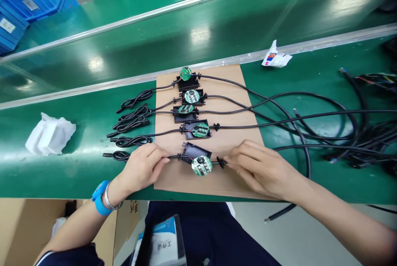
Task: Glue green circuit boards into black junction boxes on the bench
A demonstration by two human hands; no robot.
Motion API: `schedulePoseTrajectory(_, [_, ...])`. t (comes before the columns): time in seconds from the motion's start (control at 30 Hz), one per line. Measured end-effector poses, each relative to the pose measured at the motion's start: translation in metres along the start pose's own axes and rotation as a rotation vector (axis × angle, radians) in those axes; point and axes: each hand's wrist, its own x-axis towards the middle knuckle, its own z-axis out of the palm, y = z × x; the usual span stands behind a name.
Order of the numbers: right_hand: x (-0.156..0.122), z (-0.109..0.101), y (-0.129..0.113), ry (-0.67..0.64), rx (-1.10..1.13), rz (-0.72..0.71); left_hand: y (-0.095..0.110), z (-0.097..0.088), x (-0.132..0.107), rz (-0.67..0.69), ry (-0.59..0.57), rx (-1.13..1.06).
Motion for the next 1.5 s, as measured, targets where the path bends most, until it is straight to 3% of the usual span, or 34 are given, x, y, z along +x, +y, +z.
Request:
schedulePoseTrajectory(0.07, [0.001, 0.006, -0.003, -0.027, -0.071, 0.041, -0.001, 0.003, 0.005, -0.026, 0.004, 0.086])
schedulePoseTrajectory(0.17, [0.004, 0.014, -0.003, -0.066, -0.164, 0.078, 0.001, 0.006, 0.012, -0.070, -0.099, 0.162])
schedulePoseTrajectory(0.33, [0.011, 0.017, 0.010, -0.003, -0.267, 0.085, 0.006, -0.007, 0.013, -0.074, -0.305, -0.045])
schedulePoseTrajectory(0.53, [0.013, 0.018, 0.022, 0.009, -0.241, 0.061, 0.007, -0.011, 0.011, -0.101, -0.226, 0.033])
schedulePoseTrajectory(0.7, [0.010, 0.020, 0.022, 0.006, -0.175, 0.053, 0.013, -0.005, 0.014, -0.128, -0.329, 0.156])
schedulePoseTrajectory(0.83, [0.016, 0.002, 0.022, -0.030, -0.089, 0.060, 0.011, -0.023, 0.016, -0.167, -0.353, 0.066])
schedulePoseTrajectory(0.93, [0.034, -0.028, 0.045, -0.006, -0.043, 0.067, -0.003, -0.048, 0.028, -0.172, -0.307, 0.057])
schedulePoseTrajectory(1.0, [0.050, -0.049, 0.078, 0.046, -0.130, 0.177, -0.017, -0.061, 0.045, -0.163, -0.257, 0.099])
schedulePoseTrajectory(1.07, [0.066, -0.068, 0.121, 0.119, -0.325, 0.417, -0.031, -0.067, 0.066, -0.140, -0.195, 0.129])
schedulePoseTrajectory(1.13, [0.077, -0.081, 0.163, 0.184, -0.514, 0.651, -0.042, -0.061, 0.087, -0.057, -0.153, 0.133])
schedulePoseTrajectory(1.23, [0.084, -0.090, 0.206, 0.130, -0.602, 0.909, -0.048, -0.038, 0.106, 0.174, -0.195, 0.171])
schedulePoseTrajectory(1.37, [0.082, -0.092, 0.225, 0.024, -0.581, 1.202, -0.044, -0.015, 0.108, 0.365, -0.237, 0.256])
schedulePoseTrajectory(1.5, [0.083, -0.088, 0.231, 0.014, -0.507, 1.231, -0.052, -0.022, 0.111, 0.284, -0.155, 0.100])
